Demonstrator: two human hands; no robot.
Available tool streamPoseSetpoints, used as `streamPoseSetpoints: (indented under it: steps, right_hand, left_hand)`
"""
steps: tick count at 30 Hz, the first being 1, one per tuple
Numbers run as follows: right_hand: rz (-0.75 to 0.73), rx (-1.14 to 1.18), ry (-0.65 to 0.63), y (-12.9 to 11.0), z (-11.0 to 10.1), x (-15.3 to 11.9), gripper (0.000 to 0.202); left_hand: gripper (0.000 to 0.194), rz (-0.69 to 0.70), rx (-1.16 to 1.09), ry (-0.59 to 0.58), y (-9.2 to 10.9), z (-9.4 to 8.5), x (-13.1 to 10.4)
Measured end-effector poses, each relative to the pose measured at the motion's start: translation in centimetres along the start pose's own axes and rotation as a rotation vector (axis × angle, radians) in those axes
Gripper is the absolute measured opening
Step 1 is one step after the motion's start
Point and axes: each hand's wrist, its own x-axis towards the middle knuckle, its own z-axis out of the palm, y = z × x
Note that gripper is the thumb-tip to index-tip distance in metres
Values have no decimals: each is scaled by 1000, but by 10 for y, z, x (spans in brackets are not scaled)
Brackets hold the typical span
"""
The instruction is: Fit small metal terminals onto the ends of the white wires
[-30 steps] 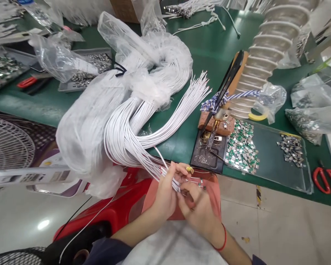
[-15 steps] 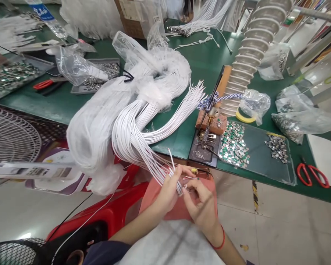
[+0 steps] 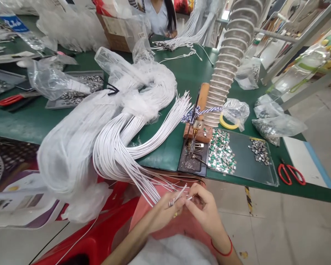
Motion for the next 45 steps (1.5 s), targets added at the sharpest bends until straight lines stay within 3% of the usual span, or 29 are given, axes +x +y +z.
streamPoseSetpoints:
  steps: [6, 10, 13, 18, 20, 29, 34, 41, 45]
  right_hand:
    - [-36, 44, -34, 0, -11, 1, 12]
    - [-63, 46, -28, 6, -18, 2, 19]
    - [-96, -3, 20, 9, -14, 6, 24]
    - [-75, -98, 120, 12, 3, 14, 26]
    - [-66, -88, 142, 14, 8, 16, 26]
    - [-84, -99, 159, 16, 9, 17, 26]
    - [-106, -113, 170, 13, 9, 16, 26]
    - [-130, -132, 227, 10, 11, 14, 33]
    - [-134, -160, 178, 5, 7, 10, 34]
  left_hand:
    - [58, 55, 80, -101, 13, -13, 8]
    - [58, 49, 178, -134, 19, -15, 11]
    - [49, 22, 104, -52, 13, -14, 14]
    - [38, 20, -79, 222, 9, -16, 21]
    - [34, 14, -97, 265, 11, -18, 24]
    - [22, 45, -85, 332, 11, -21, 24]
    - [16, 182, 21, 372, 12, -23, 25]
    - [19, 283, 22, 365, 9, -23, 27]
    - [18, 289, 94, 326, 14, -18, 22]
